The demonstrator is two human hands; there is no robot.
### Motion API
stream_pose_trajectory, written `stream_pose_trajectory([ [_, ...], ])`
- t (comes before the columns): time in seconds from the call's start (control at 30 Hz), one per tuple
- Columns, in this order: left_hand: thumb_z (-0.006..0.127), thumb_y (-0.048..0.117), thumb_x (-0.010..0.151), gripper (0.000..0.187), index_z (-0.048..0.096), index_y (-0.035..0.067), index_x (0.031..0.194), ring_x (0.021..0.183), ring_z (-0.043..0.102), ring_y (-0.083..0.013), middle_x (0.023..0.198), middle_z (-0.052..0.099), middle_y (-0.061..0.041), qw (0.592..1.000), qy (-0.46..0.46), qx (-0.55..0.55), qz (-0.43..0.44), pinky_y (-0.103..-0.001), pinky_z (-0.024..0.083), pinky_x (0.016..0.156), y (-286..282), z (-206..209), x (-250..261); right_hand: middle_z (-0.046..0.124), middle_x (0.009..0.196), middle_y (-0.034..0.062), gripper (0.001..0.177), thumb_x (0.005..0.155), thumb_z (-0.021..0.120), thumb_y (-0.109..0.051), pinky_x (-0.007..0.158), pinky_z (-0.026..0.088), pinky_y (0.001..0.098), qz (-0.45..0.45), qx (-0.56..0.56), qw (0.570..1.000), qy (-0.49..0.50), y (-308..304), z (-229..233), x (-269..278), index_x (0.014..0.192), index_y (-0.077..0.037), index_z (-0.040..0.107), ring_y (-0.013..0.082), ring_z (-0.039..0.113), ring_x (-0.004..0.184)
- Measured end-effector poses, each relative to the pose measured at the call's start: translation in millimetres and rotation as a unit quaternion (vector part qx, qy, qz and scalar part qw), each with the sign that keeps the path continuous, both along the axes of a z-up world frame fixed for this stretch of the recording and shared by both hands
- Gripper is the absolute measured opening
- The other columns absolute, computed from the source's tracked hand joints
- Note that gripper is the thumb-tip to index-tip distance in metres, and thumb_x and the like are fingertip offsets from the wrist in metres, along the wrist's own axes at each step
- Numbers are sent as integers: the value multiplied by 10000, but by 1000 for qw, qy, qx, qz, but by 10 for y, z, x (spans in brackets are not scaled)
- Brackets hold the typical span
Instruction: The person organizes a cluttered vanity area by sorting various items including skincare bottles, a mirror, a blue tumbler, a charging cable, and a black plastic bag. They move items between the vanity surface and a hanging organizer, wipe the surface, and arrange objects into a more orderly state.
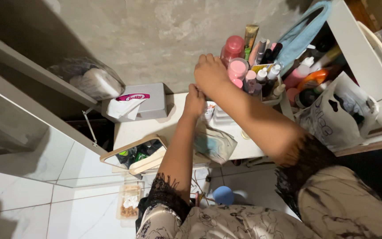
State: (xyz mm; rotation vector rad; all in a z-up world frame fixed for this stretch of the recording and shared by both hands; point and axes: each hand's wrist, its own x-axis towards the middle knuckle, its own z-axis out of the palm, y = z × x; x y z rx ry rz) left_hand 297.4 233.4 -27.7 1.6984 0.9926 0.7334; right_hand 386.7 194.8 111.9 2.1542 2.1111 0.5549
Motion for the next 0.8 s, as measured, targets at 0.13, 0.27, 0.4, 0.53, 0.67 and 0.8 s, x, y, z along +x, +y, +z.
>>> stream_pose_trajectory([
  [0.13,564,141,959,295,476,-24,1187,965,657,-452,1075,656,-295,992,-92,82,-37,-487,539,804,133,-228,-84,739,1053,166,223,926,612,-166,1002,378,534,-13,-110,993,46,-348,-183,-108,1004,-48,785,353,626,1105],
  [0.27,454,93,926,263,547,-5,1152,844,661,-398,1033,651,-230,992,-127,-5,11,-466,555,763,164,-287,-180,757,967,152,219,798,632,-197,1137,261,576,68,26,996,-52,-564,-404,-231,867,-63,791,321,648,1061],
  [0.4,483,94,918,308,628,-9,1169,1029,639,-417,1133,652,-276,969,-25,205,137,-452,501,950,51,-429,-333,760,865,142,205,836,621,-192,1177,210,617,63,15,996,-60,-494,-509,-257,863,-69,782,347,650,1094],
  [0.53,425,171,967,462,583,22,1375,1148,650,-359,1285,659,-265,998,-20,-21,63,-387,487,1007,-77,-583,-307,751,888,146,211,830,623,-189,1168,234,605,54,17,996,-73,-471,-422,-325,892,-55,773,351,648,1102],
  [0.67,443,181,954,597,415,-31,1512,1192,647,-348,1370,609,-275,1000,6,-9,18,-362,496,1033,-133,-816,-321,717,1099,164,192,815,653,-111,1067,397,500,99,62,989,92,-819,52,-424,967,-45,749,353,645,1106],
  [0.8,576,172,796,887,160,-40,1550,1112,629,-371,1357,584,-257,993,-99,-59,-3,-384,513,953,-291,-1123,-467,649,1155,165,356,852,727,-121,929,511,446,109,51,922,369,-1918,397,-104,1190,-20,677,386,639,1071],
])
